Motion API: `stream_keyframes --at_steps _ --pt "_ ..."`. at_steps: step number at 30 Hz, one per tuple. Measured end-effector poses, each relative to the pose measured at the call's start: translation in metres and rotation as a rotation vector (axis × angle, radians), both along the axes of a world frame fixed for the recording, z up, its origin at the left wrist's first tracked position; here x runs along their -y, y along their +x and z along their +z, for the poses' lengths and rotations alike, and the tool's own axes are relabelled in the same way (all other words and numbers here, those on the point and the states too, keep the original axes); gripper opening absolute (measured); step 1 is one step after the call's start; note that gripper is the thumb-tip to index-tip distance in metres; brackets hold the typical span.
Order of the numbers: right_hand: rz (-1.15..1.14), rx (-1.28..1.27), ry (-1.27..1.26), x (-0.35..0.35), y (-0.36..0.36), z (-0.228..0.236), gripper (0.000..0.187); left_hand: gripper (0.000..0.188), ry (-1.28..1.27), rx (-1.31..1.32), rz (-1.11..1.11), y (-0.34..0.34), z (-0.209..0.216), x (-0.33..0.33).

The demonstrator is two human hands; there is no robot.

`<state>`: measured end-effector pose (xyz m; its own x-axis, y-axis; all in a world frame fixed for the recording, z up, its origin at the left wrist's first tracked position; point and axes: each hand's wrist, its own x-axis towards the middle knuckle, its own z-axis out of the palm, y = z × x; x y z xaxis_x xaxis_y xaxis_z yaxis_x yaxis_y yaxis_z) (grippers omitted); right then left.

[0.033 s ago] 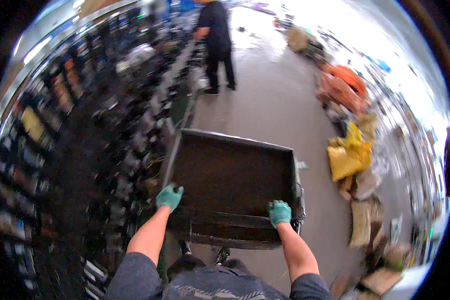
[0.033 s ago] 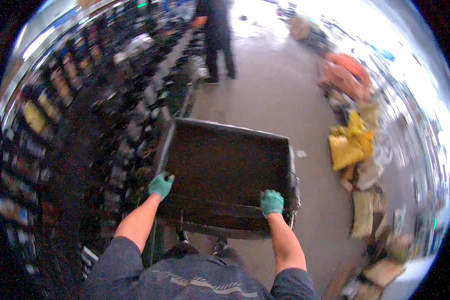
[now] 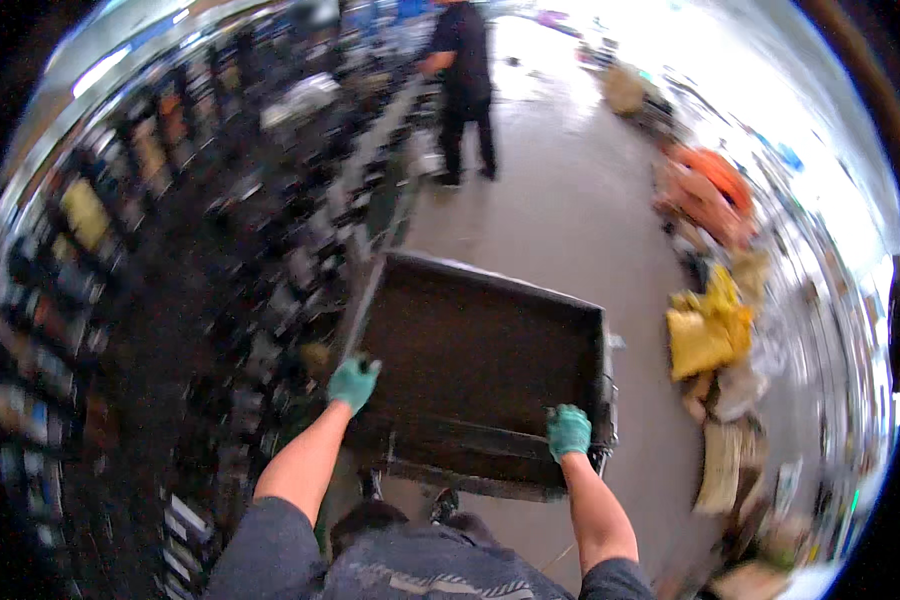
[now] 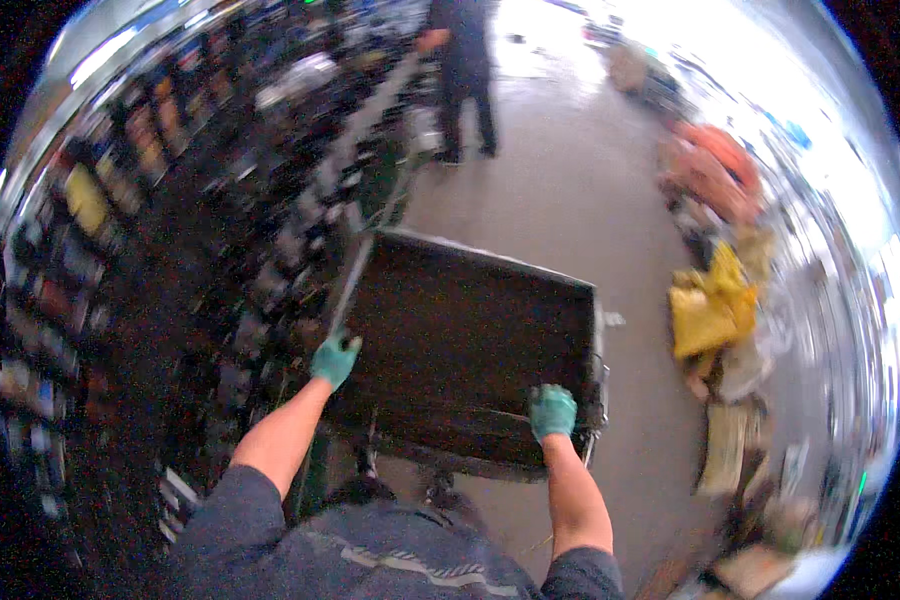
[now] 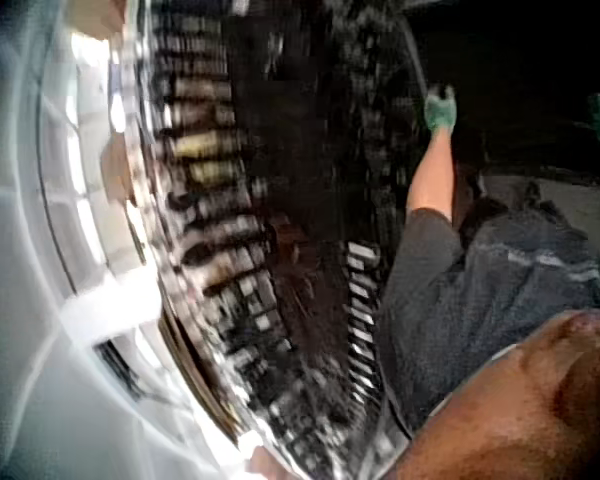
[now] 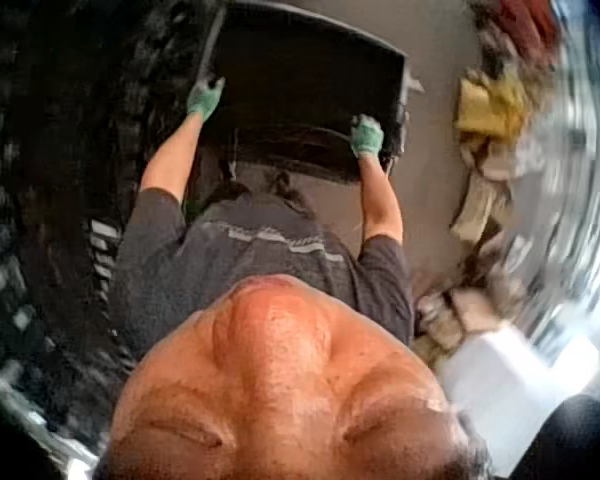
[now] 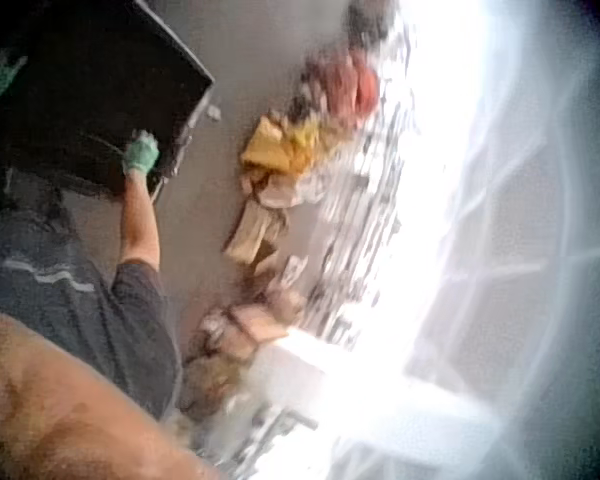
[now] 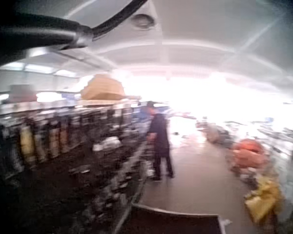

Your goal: The person repeatedly extends and retracts a silver linear actuator by hand. They place the actuator on a dark metal tray, pull the rod out, and push it back in multiple times. The person wears green gloves and performs the action in a workshop setting with rows of similar equipment visible in the background.

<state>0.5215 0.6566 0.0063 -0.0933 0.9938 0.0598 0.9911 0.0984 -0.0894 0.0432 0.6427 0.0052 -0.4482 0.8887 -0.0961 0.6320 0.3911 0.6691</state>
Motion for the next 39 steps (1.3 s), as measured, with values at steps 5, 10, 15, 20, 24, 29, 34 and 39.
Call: stream_keyframes --at_steps 5,10,15,20,24,29,34,39 --pt "-0.134 -0.754 -0.04 0.091 -0.017 0.021 0.033 0.033 0.56 0.169 -0.008 -0.012 0.031 0.095" --pt "-0.315 -1.155 -0.446 0.211 0.019 -0.059 0.037 0.02 0.611 -0.233 0.356 -0.064 0.106 0.24" --pt "0.024 -0.694 -0.523 0.249 0.058 -0.117 0.038 0.026 0.919 0.189 1.034 -0.148 0.098 0.296" --pt "0.062 -0.512 -0.56 0.242 0.053 -0.133 0.038 0.04 0.844 0.211 0.878 -0.222 0.098 0.29" --pt "0.006 -0.751 -0.696 0.217 0.003 -0.057 0.037 0.05 0.746 0.49 0.586 -0.229 0.119 0.284" --pt "-0.212 -0.944 -0.881 0.184 -0.036 -0.042 0.034 0.036 0.744 0.621 0.647 -0.165 0.115 0.287" --pt "0.117 -0.869 -0.64 0.145 -0.144 0.021 0.029 0.047 0.679 0.565 0.241 -0.041 0.179 0.261" --pt "0.168 -1.301 -1.079 0.147 -0.212 0.051 0.056 0.05 0.793 1.011 0.242 -0.001 0.189 0.228"
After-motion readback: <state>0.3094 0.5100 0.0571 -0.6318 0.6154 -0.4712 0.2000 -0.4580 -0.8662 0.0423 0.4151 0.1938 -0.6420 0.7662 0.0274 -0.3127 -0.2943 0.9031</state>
